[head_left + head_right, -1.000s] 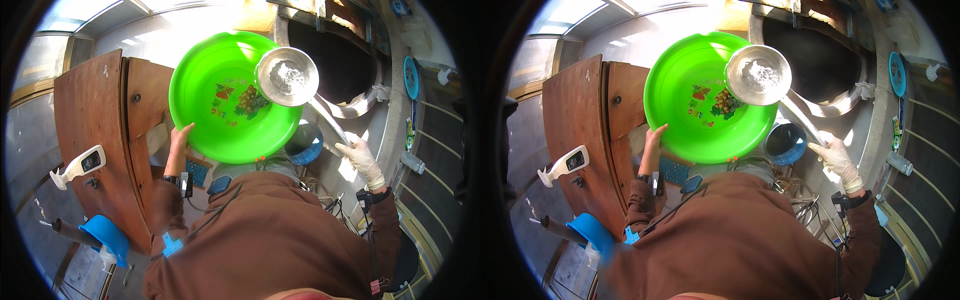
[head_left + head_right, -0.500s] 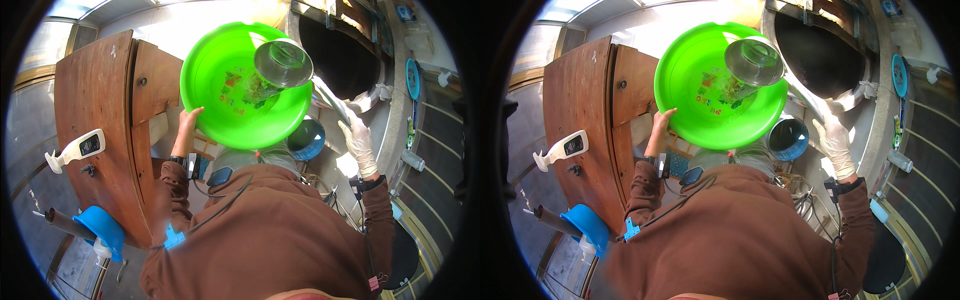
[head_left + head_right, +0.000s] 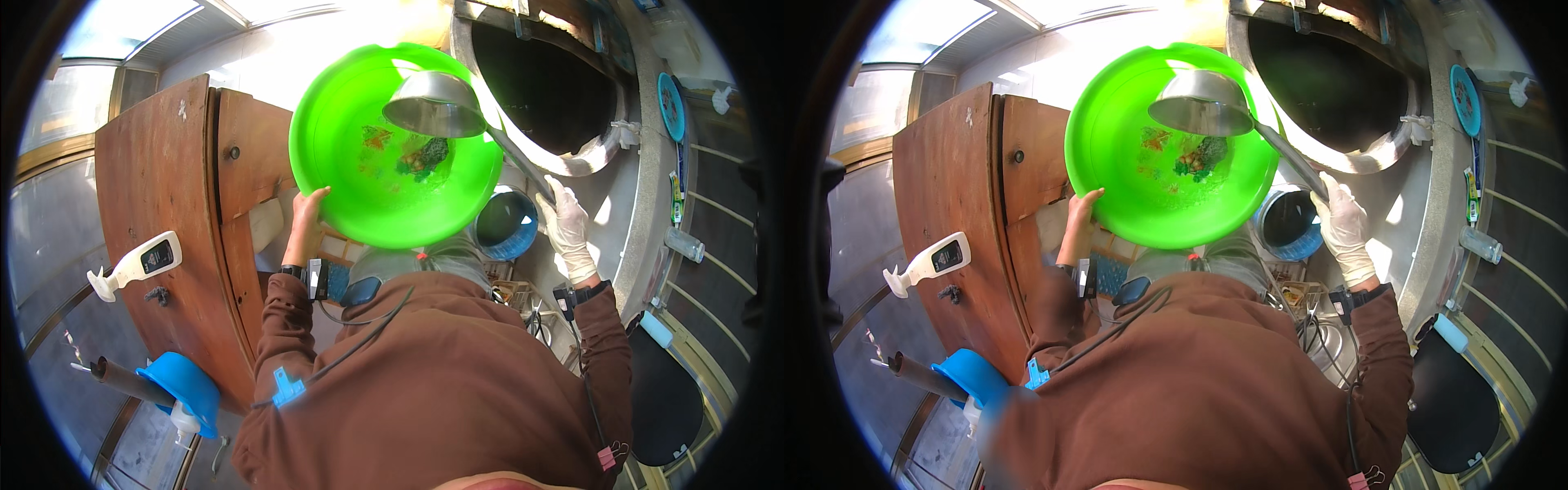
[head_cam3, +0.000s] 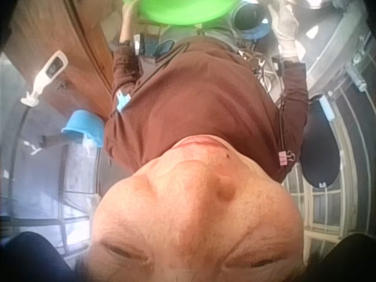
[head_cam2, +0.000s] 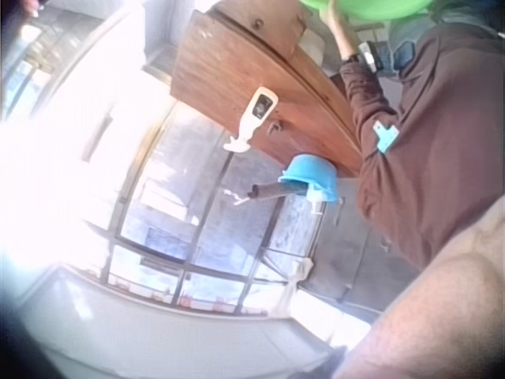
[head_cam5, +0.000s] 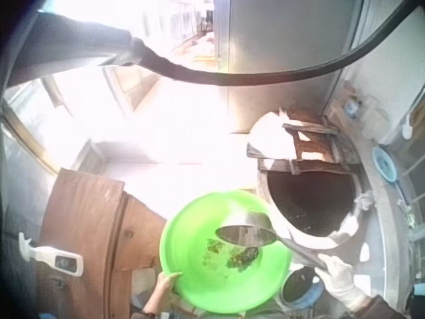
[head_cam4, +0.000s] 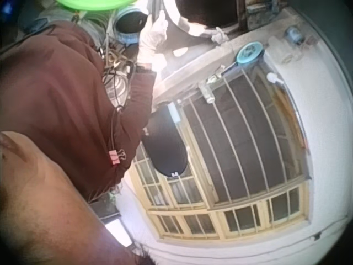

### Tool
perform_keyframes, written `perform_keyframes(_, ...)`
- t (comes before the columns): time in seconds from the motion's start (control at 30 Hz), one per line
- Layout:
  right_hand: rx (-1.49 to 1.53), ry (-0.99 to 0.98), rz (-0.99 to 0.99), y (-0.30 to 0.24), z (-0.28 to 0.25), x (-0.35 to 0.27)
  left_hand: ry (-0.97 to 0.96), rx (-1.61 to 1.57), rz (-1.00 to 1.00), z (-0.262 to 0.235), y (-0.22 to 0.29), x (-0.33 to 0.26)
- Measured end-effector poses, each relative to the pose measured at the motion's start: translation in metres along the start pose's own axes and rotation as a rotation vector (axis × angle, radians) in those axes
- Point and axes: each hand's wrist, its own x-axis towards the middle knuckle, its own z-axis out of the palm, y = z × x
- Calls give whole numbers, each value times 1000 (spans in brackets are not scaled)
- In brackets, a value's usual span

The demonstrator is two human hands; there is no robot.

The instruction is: The person carries a green basin, adds a dark lumpy substance, then scoops hot water from a large pot into the basin. They walk back inside and spray a cleaning solution into the basin, mixing the contents.

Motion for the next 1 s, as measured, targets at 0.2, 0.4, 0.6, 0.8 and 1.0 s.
perform_keyframes(0.2, 1044, -450, 689, 34, -41, -11, -37, 2, 12, 6, 8, -8)
perform_keyframes(0.4, 882, -408, 934, 131, -53, 20, 81, -20, 15, -2, -11, 12)
perform_keyframes(0.6, -173, -395, 519, 228, 61, 110, 180, 25, -34, 12, -1, -9)
perform_keyframes(0.8, -388, -409, 555, 222, 150, 184, 92, 206, 139, 16, 1, -14)
perform_keyframes(1.0, -155, -773, 670, 190, 195, 229, 150, -50, -37, 9, -12, -7)
